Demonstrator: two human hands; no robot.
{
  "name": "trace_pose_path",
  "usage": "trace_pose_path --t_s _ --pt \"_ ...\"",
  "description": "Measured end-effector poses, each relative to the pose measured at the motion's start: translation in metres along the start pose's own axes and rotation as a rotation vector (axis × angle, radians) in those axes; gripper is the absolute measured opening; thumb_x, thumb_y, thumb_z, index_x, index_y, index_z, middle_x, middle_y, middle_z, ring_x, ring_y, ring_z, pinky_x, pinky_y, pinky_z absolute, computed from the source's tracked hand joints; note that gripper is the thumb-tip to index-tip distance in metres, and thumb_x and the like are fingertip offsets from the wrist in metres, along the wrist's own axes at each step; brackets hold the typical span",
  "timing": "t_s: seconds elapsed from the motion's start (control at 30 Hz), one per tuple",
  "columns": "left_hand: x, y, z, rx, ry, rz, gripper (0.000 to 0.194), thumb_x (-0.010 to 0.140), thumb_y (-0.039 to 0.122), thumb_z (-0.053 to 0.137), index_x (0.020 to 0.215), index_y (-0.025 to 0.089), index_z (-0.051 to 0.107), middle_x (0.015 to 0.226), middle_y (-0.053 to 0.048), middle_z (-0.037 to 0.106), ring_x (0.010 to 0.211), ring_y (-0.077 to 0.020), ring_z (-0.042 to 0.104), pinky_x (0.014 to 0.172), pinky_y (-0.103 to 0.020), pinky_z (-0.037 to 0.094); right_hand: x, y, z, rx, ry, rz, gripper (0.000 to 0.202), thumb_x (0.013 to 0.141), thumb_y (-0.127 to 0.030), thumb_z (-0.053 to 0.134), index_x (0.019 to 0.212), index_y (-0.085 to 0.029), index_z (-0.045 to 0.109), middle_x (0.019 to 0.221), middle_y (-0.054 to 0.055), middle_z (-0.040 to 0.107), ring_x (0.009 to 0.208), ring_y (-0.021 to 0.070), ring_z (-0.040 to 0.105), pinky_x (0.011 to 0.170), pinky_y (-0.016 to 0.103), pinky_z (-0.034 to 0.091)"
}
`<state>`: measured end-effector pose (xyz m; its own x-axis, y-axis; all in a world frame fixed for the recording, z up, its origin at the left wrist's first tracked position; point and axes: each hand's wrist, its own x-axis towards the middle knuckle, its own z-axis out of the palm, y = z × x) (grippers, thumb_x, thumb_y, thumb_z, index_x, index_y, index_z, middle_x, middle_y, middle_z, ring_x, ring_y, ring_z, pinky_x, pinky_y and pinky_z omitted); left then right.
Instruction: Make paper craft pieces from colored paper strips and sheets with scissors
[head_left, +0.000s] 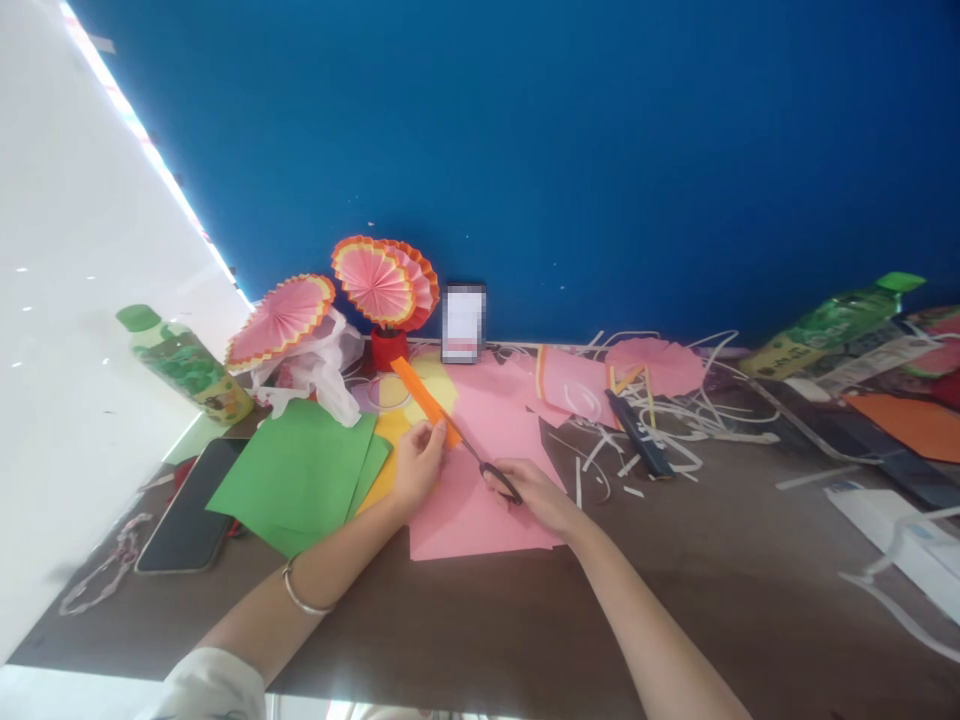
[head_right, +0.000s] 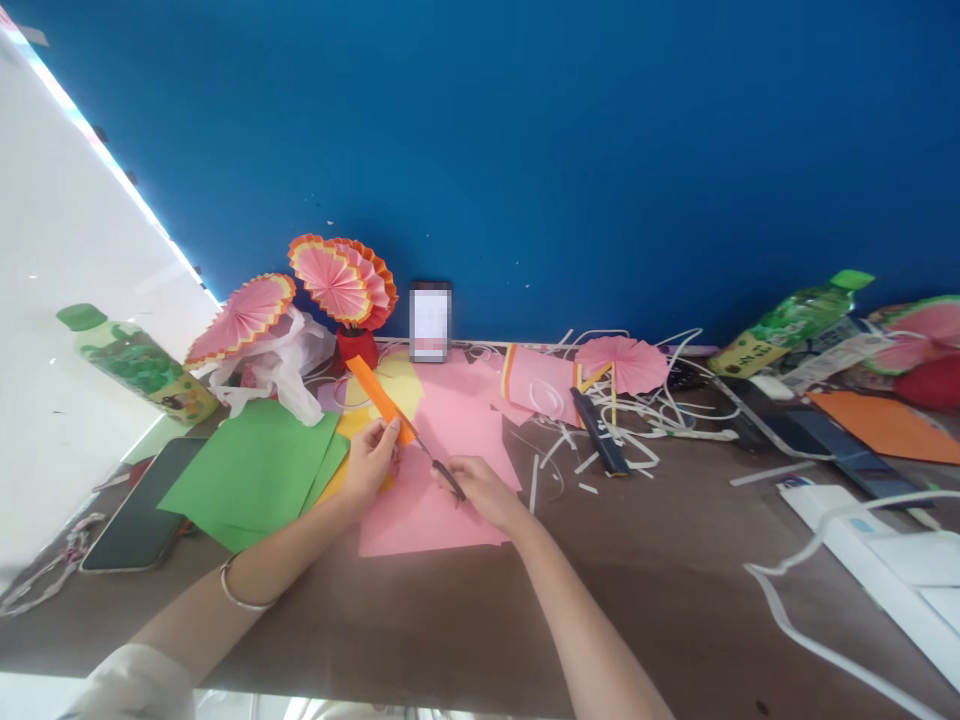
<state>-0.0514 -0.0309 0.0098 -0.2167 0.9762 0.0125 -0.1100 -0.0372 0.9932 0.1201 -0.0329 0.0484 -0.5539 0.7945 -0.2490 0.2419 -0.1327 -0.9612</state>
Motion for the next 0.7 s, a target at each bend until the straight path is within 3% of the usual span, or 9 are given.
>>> trace_pose_path --t_s 0.7 --pt "0.0005 0.0021 -0.0001 0.013 0.005 0.011 0.04 0.074 0.053 0.05 0.059 0.017 0.044 0.046 0.005 0.042 0.04 -0.0065 0.04 0.039 -0.019 0.031 0.0015 0.0038 -0.0004 -0.018 0.01 -0.007 0.034 0.079 -0.043 0.051 0.056 -0.018 0.043 0.05 -0.005 0.042 0.049 0.0085 0.037 0.052 0.024 0.028"
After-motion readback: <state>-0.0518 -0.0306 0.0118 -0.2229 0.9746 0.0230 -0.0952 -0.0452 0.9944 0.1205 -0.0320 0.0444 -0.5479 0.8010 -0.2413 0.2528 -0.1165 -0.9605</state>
